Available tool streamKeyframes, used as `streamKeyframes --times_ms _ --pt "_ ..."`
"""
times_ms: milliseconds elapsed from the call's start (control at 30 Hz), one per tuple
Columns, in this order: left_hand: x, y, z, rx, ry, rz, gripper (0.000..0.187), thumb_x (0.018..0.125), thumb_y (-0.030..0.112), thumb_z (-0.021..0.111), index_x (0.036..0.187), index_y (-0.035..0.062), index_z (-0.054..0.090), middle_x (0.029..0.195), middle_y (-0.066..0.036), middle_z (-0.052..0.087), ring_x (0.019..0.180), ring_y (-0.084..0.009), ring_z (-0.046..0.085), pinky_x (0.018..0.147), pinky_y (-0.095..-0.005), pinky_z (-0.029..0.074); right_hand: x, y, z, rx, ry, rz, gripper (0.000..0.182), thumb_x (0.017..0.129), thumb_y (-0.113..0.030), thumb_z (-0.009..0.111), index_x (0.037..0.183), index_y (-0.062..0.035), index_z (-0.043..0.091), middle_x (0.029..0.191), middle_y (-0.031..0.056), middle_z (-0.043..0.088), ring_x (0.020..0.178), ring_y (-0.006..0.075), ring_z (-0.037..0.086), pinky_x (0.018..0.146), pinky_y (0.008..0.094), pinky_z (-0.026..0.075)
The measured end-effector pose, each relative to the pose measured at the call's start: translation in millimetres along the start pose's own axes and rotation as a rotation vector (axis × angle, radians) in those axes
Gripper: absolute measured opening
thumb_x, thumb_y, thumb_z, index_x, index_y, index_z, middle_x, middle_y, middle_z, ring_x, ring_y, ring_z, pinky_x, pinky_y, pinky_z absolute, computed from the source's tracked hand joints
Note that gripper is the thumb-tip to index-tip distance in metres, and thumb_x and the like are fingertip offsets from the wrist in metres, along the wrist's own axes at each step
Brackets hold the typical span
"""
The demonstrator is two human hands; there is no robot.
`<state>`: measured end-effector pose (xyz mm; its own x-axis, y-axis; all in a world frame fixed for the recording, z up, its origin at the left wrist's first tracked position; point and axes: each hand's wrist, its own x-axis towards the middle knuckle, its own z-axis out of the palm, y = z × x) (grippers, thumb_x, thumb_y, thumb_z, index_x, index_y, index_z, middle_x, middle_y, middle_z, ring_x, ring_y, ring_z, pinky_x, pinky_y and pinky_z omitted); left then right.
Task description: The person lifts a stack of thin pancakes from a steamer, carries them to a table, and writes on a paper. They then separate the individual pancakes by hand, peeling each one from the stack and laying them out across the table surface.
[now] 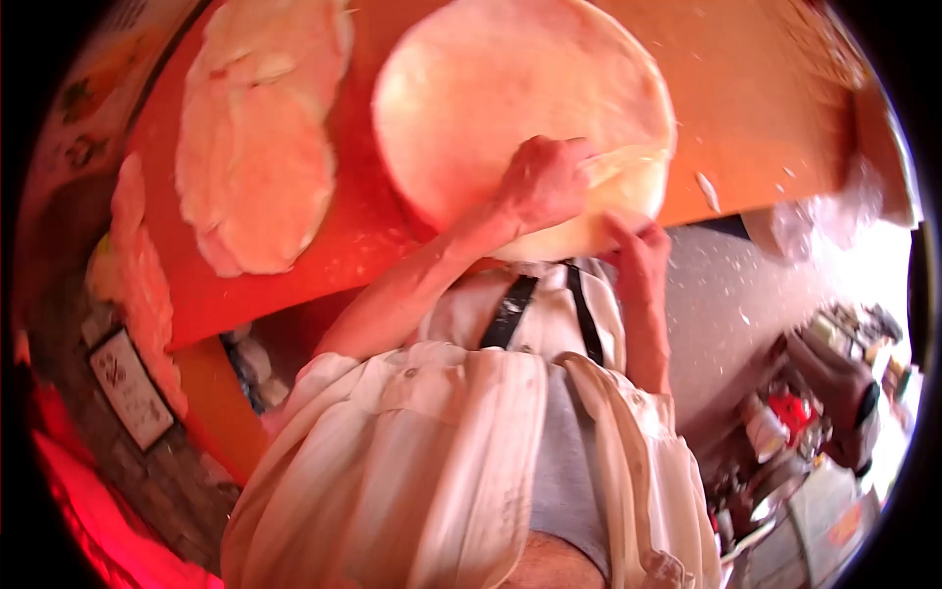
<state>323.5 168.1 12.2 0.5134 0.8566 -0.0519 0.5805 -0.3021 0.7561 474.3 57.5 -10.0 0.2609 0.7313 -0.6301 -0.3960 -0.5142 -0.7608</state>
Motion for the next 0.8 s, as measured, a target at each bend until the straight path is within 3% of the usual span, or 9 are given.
streamKeyframes --times_ms 33,200,300,400,533,600,667,733,800 --pt "-0.7 -4.2 -12.6 -0.095 0.030 -0.011 0.024 0.081 0.010 0.061 0.104 0.0037 0.066 0.081 -0.016 0.068 0.072 -0.0274 0.067 0.066 -0.0345 0.052 -0.2 -2.9 1.6 -0.007 -0.010 0.000 0.038 0.081 -0.014 0.069 0.111 0.0056 0.057 0.095 0.0108 0.067 0.075 0.0168 0.067 0.059 0.0267 0.056" --pt "-16.2 -32.8 -120.8 -0.510 0.313 -0.069 0.021 0.082 0.011 0.066 0.098 -0.0010 0.064 0.080 -0.003 0.066 0.071 -0.0115 0.062 0.064 -0.0273 0.052 3.1 0.2 4.8 0.022 0.019 -0.038 0.035 0.080 -0.006 0.067 0.112 0.0043 0.057 0.098 0.0106 0.066 0.076 0.0189 0.067 0.056 0.0284 0.056" --pt "-64.9 -46.8 -204.2 -0.798 0.699 -0.136 0.026 0.082 0.002 0.062 0.108 -0.0009 0.059 0.091 -0.007 0.064 0.077 -0.0154 0.063 0.065 -0.0256 0.055 7.7 0.6 0.8 0.003 -0.004 -0.035 0.030 0.081 -0.007 0.066 0.107 0.0038 0.058 0.093 0.0111 0.065 0.074 0.0195 0.066 0.056 0.0306 0.057" --pt "-171.3 -112.9 -290.3 -0.784 0.882 -0.003 0.031 0.085 0.003 0.057 0.115 -0.0024 0.056 0.109 -0.014 0.063 0.096 -0.0245 0.064 0.081 -0.0353 0.055 9.3 -1.1 0.6 0.002 -0.001 -0.036 0.030 0.081 -0.008 0.067 0.107 0.0035 0.058 0.093 0.0113 0.065 0.074 0.0194 0.066 0.056 0.0308 0.057" --pt "-304.2 -174.5 -347.7 -0.622 1.320 -0.306 0.041 0.087 0.004 0.056 0.127 -0.0008 0.051 0.121 -0.015 0.059 0.109 -0.0290 0.059 0.093 -0.0440 0.049 15.9 3.4 -4.2 -0.013 -0.009 -0.045 0.032 0.080 -0.009 0.067 0.108 0.0043 0.057 0.094 0.0124 0.065 0.076 0.0219 0.067 0.056 0.0330 0.058" --pt "-391.6 -250.6 -350.2 -0.438 1.354 -0.510 0.036 0.086 0.008 0.060 0.121 0.0002 0.054 0.119 -0.013 0.059 0.107 -0.0288 0.059 0.091 -0.0432 0.050 18.3 5.4 -6.2 0.010 -0.015 -0.043 0.032 0.080 -0.007 0.067 0.108 0.0039 0.058 0.094 0.0127 0.064 0.077 0.0229 0.067 0.057 0.0345 0.059" --pt "-447.0 -285.9 -322.8 -0.575 1.547 -0.963 0.028 0.084 0.009 0.063 0.110 -0.0003 0.056 0.106 -0.010 0.062 0.094 -0.0254 0.062 0.083 -0.0384 0.053 13.5 1.3 1.7 0.011 0.006 -0.048 0.030 0.080 -0.007 0.066 0.108 0.0024 0.059 0.093 0.0113 0.065 0.075 0.0213 0.067 0.055 0.0325 0.059" --pt "-475.8 -293.9 -285.7 -0.263 1.535 -1.187 0.021 0.083 0.006 0.063 0.102 0.0000 0.055 0.092 -0.009 0.061 0.080 -0.0196 0.061 0.074 -0.0315 0.054 11.9 0.9 5.4 0.027 0.002 -0.026 0.029 0.081 -0.008 0.066 0.108 0.0016 0.060 0.092 0.0100 0.066 0.073 0.0198 0.067 0.053 0.0309 0.058" --pt "-439.2 -267.7 -252.4 -0.180 1.541 -1.098 0.020 0.084 0.004 0.063 0.102 0.0001 0.055 0.085 -0.007 0.060 0.072 -0.0156 0.059 0.069 -0.0266 0.053 11.2 0.0 4.4 -0.009 0.069 -0.021 0.028 0.083 -0.011 0.067 0.107 0.0005 0.061 0.089 0.0078 0.067 0.069 0.0172 0.067 0.049 0.0284 0.056"
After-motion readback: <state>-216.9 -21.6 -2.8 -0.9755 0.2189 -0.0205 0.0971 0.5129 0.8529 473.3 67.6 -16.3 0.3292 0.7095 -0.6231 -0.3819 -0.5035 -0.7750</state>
